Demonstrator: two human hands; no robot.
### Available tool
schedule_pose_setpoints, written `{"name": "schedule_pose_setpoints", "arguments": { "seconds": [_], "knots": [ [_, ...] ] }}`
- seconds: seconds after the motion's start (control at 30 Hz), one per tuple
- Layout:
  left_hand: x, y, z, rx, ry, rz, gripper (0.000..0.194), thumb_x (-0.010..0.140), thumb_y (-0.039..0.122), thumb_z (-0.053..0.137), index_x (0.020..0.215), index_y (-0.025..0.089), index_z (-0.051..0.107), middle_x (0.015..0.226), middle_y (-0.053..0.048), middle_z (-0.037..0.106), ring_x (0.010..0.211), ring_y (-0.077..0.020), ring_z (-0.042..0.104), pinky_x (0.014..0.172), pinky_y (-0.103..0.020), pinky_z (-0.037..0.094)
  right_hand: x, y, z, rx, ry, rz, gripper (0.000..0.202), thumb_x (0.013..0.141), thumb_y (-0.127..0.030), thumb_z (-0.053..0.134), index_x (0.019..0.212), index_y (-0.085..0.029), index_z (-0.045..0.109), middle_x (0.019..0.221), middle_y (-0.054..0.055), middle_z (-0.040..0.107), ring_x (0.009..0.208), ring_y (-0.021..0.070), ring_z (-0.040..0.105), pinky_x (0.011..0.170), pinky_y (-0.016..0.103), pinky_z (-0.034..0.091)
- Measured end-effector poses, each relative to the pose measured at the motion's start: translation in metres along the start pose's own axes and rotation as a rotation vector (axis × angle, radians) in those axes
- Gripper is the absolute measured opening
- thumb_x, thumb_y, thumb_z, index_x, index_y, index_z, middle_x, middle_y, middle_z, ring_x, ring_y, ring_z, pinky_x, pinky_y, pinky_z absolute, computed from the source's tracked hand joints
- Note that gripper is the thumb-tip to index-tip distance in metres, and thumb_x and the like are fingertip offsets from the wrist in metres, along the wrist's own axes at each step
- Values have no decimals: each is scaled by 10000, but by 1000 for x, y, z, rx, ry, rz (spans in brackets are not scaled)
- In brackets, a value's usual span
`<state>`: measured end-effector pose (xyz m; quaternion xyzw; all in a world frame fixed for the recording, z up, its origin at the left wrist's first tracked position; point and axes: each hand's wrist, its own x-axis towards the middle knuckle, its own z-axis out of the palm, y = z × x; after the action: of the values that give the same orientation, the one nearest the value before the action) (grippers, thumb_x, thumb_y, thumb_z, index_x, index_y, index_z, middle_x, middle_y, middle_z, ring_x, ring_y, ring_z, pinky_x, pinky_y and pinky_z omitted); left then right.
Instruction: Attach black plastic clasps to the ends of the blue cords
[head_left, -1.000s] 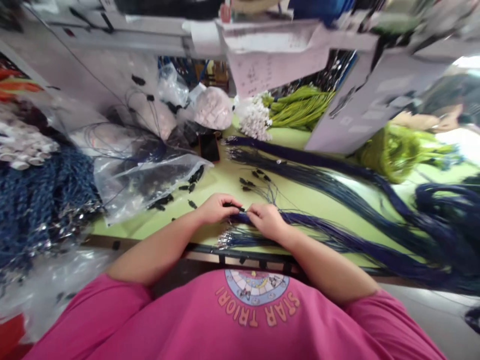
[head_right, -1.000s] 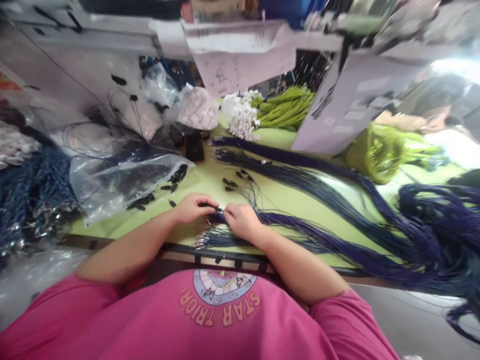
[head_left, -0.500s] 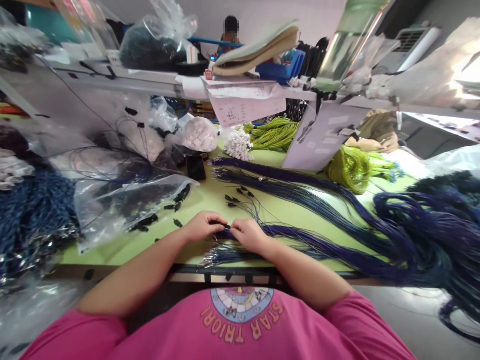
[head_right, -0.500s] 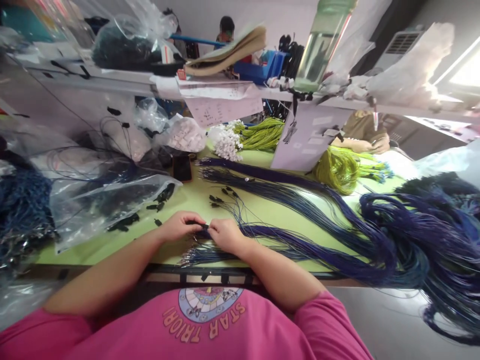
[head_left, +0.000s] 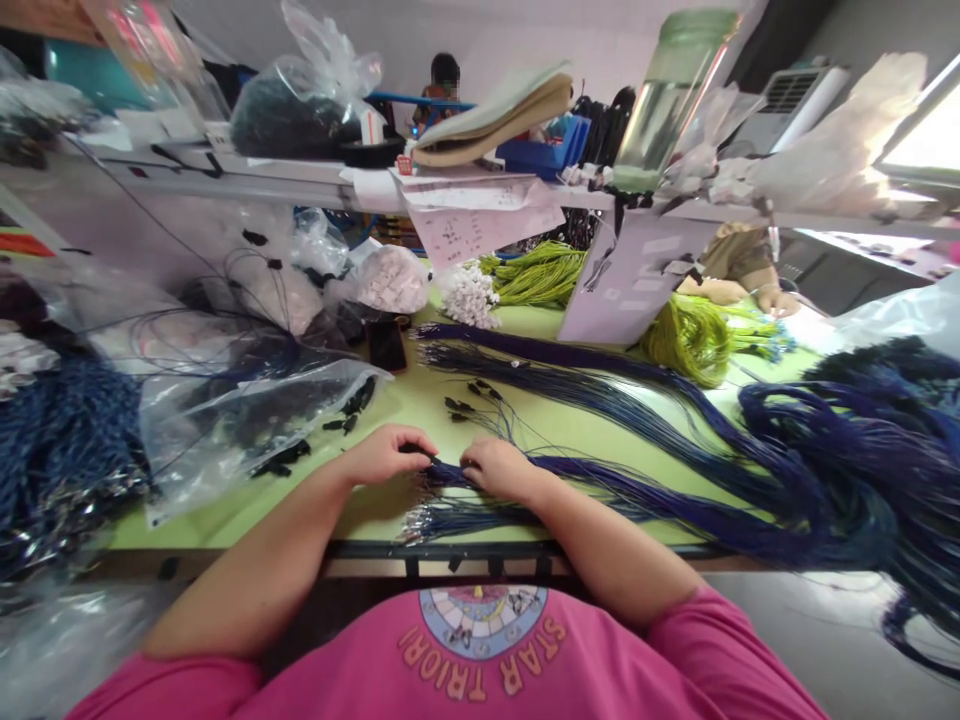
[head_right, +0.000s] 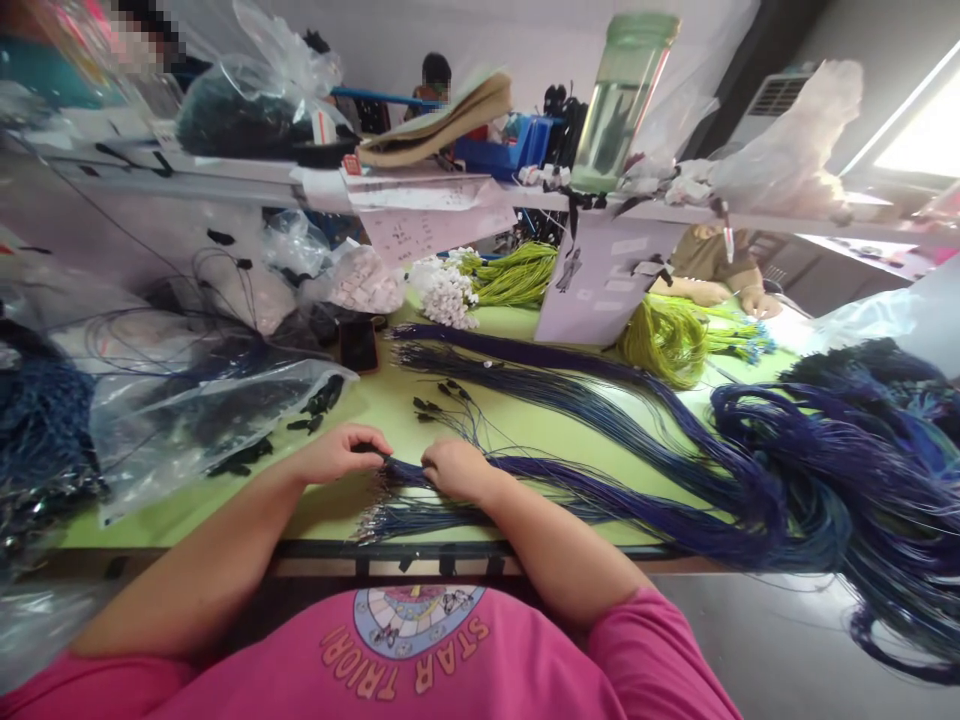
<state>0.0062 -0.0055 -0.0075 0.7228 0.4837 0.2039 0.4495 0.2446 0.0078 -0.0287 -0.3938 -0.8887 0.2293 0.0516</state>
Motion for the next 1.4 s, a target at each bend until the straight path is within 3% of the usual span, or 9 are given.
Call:
{"name": "schedule_pose_setpoints", "arguments": {
  "seconds": [0.23, 0.47, 0.7, 0.83, 0.9, 1.17, 1.3, 1.4],
  "knots": [
    [0, 2, 0, -86, -38, -25, 244, 697, 311, 711, 876, 146, 731, 865, -45, 737, 765, -132, 647, 770, -241, 492, 2, 5, 10, -5, 21, 12, 200, 854, -207, 543, 911, -186, 733, 946, 74, 705, 876, 176, 619, 778, 264, 422],
    [3, -2, 1, -135, -49, -36, 230, 680, 288, 733, 864, 150, 729, 852, -38, 743, 765, -130, 652, 773, -239, 498, 1, 0, 9, 21, 18, 25, 179, 851, -168, 530, 827, -177, 707, 891, 74, 692, 808, 167, 603, 730, 261, 400],
    [4, -4, 0, -110, -56, -11, 228, 707, 287, 713, 886, 148, 736, 886, -48, 746, 797, -134, 651, 801, -244, 489, 0, -2, 2, 53, 69, 85, 229, 912, -195, 449, 893, -158, 674, 884, 70, 697, 789, 158, 593, 713, 256, 393],
    [3, 0, 1, -105, -61, -13, 228, 696, 277, 720, 879, 145, 747, 876, -52, 746, 793, -136, 642, 797, -245, 478, -3, -1, 3, 58, 82, 3, 190, 865, -256, 559, 987, -184, 686, 849, 55, 702, 799, 173, 602, 723, 266, 397],
    [4, -1, 1, -116, -55, -21, 230, 688, 273, 728, 872, 137, 748, 870, -56, 744, 787, -134, 636, 785, -243, 476, -3, 0, 5, 21, 78, -66, 218, 900, -227, 487, 903, -192, 703, 866, 65, 705, 828, 173, 611, 759, 271, 403],
    [5, -12, 0, -177, -78, -6, 283, 696, 299, 748, 914, 119, 735, 916, -70, 738, 810, -122, 636, 817, -247, 477, -1, -2, -5, 39, 125, 152, 253, 847, -217, 448, 793, -200, 695, 833, 47, 721, 754, 175, 613, 676, 268, 381],
    [5, -10, 1, -155, -73, -29, 270, 711, 281, 735, 929, 121, 723, 927, -64, 736, 821, -121, 641, 819, -246, 482, -3, -2, -16, 81, -4, 114, 208, 794, -254, 514, 749, -209, 712, 745, 30, 705, 660, 155, 577, 615, 261, 362],
    [6, -10, 1, -106, -61, -13, 270, 737, 285, 708, 955, 125, 712, 956, -67, 732, 852, -131, 643, 847, -260, 479, -3, 3, -20, 166, 63, 155, 238, 811, -319, 521, 802, -210, 733, 744, 25, 706, 666, 158, 580, 632, 267, 381]
  ]
}}
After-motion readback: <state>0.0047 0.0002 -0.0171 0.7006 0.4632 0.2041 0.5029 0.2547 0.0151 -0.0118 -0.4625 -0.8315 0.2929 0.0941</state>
